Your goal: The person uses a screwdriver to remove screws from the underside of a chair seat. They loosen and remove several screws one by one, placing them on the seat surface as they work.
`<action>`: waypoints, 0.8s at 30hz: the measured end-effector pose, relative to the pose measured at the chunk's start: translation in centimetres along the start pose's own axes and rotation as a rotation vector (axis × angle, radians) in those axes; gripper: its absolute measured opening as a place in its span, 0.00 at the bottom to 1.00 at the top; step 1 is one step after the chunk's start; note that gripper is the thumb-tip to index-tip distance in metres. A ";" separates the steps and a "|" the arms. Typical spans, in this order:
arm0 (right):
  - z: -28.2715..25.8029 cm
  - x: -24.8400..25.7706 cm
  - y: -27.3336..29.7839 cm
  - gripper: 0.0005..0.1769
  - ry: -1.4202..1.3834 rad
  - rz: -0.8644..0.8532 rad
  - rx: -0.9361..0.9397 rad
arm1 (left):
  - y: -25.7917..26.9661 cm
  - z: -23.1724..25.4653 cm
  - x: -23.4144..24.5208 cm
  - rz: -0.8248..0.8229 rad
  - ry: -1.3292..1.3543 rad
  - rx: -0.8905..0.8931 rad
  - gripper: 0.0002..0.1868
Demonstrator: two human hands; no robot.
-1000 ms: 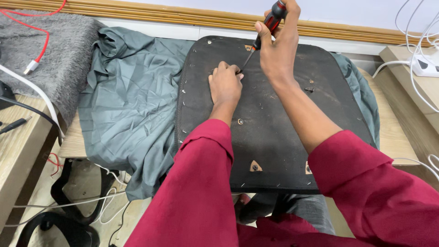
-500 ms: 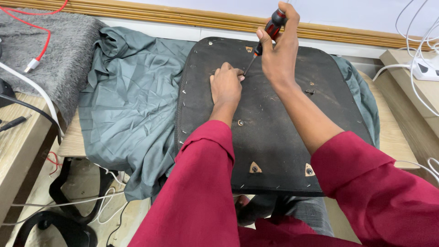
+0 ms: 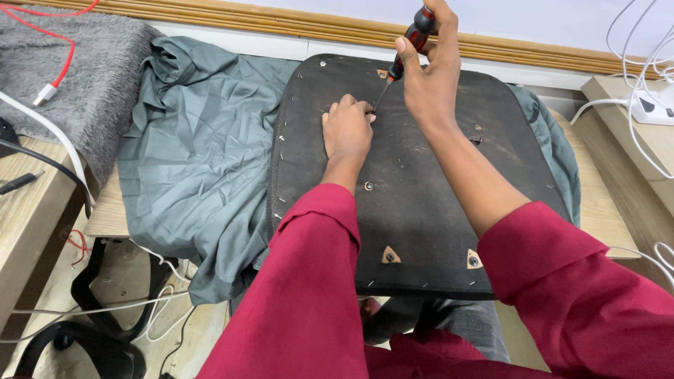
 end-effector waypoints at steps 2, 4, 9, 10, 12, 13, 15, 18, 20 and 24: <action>0.0 -0.1 -0.1 0.29 -0.045 0.006 -0.014 | -0.1 0.0 0.2 0.002 0.005 0.024 0.09; 0.2 -0.2 0.1 0.31 -0.068 0.021 -0.045 | -0.1 0.1 0.2 0.003 0.009 0.036 0.09; 0.6 -0.1 0.4 0.28 -0.044 0.010 -0.039 | -0.2 -0.1 0.1 -0.001 0.003 0.036 0.09; 0.8 -0.2 0.3 0.28 -0.034 0.008 -0.050 | -0.2 -0.1 0.1 0.005 -0.014 0.028 0.09; 1.0 0.0 0.0 0.27 0.070 0.031 0.035 | -0.2 0.0 -0.2 0.010 -0.043 0.006 0.09; 1.0 -0.1 -0.5 0.27 0.119 0.048 0.081 | -0.3 -0.1 -0.2 0.008 -0.050 0.006 0.09; 2.1 -0.3 -2.0 0.21 0.108 0.032 -0.053 | -0.3 0.0 -0.3 0.006 -0.064 0.006 0.10; 2.5 -0.9 -3.5 0.14 -0.011 -0.047 -0.103 | -0.2 0.0 -0.3 0.009 -0.067 -0.010 0.11; 2.1 -1.3 -3.7 0.11 -0.048 -0.099 -0.110 | -0.1 0.0 -0.3 -0.007 -0.066 0.006 0.11; 0.2 -1.8 -3.0 0.14 0.054 -0.083 -0.010 | 0.0 0.0 -0.2 0.000 -0.062 -0.005 0.13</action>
Point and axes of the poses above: each hand's wrist, its own y-axis away from the middle knuckle, its own x-axis out of the back of the hand, z = x × y, the point moved 4 cm from there along -y, towards the middle knuckle, and after that the axes turned 7 degrees about y, right-handed, at the moved point
